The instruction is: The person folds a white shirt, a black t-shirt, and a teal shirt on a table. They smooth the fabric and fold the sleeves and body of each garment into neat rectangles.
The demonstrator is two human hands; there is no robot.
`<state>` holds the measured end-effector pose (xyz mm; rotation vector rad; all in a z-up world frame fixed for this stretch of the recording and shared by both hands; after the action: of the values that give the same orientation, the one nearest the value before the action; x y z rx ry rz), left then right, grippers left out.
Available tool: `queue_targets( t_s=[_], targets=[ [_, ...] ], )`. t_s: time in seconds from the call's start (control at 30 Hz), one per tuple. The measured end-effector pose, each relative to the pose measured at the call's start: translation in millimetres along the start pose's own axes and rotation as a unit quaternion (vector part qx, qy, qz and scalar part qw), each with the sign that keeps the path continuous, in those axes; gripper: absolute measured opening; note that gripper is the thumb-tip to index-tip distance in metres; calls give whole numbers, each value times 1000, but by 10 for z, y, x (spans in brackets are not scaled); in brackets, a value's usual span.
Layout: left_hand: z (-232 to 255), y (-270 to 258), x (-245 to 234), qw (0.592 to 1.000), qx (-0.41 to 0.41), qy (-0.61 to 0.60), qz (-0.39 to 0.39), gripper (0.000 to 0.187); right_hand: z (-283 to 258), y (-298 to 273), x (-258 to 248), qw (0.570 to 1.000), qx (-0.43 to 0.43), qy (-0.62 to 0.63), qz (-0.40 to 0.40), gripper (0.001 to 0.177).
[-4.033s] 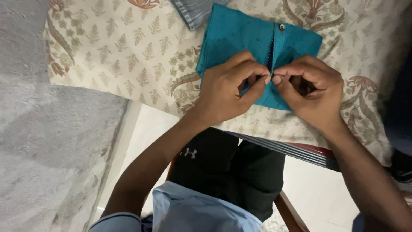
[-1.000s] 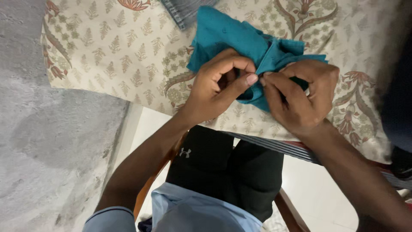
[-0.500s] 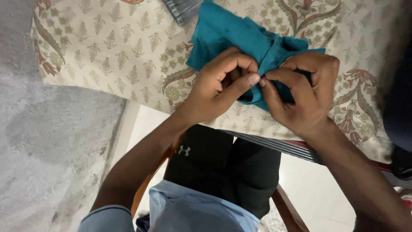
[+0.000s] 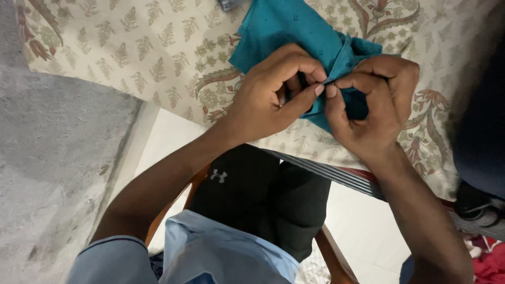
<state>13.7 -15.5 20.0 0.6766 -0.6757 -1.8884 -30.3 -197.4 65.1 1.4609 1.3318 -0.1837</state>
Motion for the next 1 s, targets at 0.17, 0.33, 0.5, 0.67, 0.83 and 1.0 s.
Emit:
queue_targets(
  t_s=[0.17,0.33,0.5,0.67,0.83,1.0],
  targets=[
    [18,-8,-1,1000,-5,28,11,23,-42,24,21,1000,-13,-16,0,19],
    [59,7,-16,1000,10,12,3,19,-21,-15,44,999,-28,-42,16,20],
    [104,52,-8,1000,10,11,1,16,-5,-39,44,999,-7,-21,27,19],
    [106,27,-19,1000,-1,11,16,16,2,-8,17,999,-7,27,19,14],
    [32,6,-41,999,-23,-29,38,13,-61,-4,0,999,-34,-31,-7,19],
    [16,-22,-58,996,-15,-55,69,9,-75,52,14,994,-98,-31,-22,66]
  ],
)
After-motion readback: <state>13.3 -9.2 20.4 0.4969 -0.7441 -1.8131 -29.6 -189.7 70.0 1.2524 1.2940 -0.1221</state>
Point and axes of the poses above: each hand's wrist, its own y-axis towards the middle knuckle, its own x-axis out of the palm, z = x × y, the point moved 4 cm from there along y, towards the middle knuckle, and after that the axes turned 8 degrees about x, right-handed, at the moved point
